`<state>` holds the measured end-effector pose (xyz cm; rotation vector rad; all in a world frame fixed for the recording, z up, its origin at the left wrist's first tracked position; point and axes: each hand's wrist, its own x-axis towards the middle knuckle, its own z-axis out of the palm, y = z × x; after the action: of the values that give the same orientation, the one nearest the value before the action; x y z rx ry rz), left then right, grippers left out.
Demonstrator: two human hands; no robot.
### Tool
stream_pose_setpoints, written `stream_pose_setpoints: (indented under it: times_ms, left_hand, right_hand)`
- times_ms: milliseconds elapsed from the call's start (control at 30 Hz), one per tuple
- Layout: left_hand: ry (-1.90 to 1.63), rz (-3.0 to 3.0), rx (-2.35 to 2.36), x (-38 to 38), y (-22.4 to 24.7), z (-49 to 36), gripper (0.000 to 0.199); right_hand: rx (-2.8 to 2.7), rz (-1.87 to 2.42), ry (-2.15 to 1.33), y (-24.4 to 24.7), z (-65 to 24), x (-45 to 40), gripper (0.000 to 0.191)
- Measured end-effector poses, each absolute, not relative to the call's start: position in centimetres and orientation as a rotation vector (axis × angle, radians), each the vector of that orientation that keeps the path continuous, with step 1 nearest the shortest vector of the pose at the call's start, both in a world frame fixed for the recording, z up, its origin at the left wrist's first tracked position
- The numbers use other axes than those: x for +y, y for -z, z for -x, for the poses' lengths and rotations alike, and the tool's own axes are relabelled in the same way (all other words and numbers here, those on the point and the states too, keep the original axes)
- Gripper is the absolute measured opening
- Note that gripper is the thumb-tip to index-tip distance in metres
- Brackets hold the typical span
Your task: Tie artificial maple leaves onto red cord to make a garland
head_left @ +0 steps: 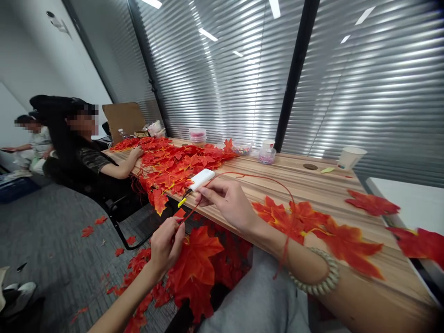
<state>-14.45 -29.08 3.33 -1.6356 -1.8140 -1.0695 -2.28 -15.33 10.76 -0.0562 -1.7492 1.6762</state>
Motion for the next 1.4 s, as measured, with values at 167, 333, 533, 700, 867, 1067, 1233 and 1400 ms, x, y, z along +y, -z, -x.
stream_pose_setpoints:
  times_ms: [167, 333, 533, 700, 867, 1067, 1233, 1400]
  left_hand:
    - [1.204, 1.643, -1.844, -29.1, -3.2, 14.3, 0.025]
    - [1.226, 1.704, -1.849, -29.4, -2.6, 14.3, 0.026]
    - [1.412, 1.656, -2.025, -30.1, -2.4, 14.0, 0.029]
    - [1.372, 1.905, -2.173, -29.9, -4.4, 12.7, 0.026]
    - [1.288, 2.160, -2.227, -29.4, -5.5, 12.7, 0.021]
    - [1.247, 2.219, -2.281, -28.8, -5.7, 14.1, 0.021]
    - [1.069, 2.141, -2.019, -28.8, -5.4, 14.4, 0.018]
    - [1.033, 2.066, -1.788, -29.3, -5.5, 14.0, 0.015]
  right_hand:
    - [-1.757, 0.068, -1.715, -10.7, 1.7, -15.4, 0.020]
    - [-1.745, 0.093, -1.643, -11.0, 0.9, -15.7, 0.021]
    - [-1.613, 0.181, -1.750, -8.5, 1.5, -15.0, 0.022]
    - [-1.929, 0.095, -1.730, -6.8, 1.5, -15.5, 0.021]
    - [-2.124, -0.002, -1.571, -6.5, 1.2, -16.0, 0.019]
    - [-2.202, 0.071, -1.221, -6.0, 0.8, -16.0, 0.012]
    - [-2.251, 0.156, -1.148, -5.7, 0.9, -16.3, 0.015]
    - [-2.191, 0.186, -1.184, -5.6, 1.4, -16.6, 0.016]
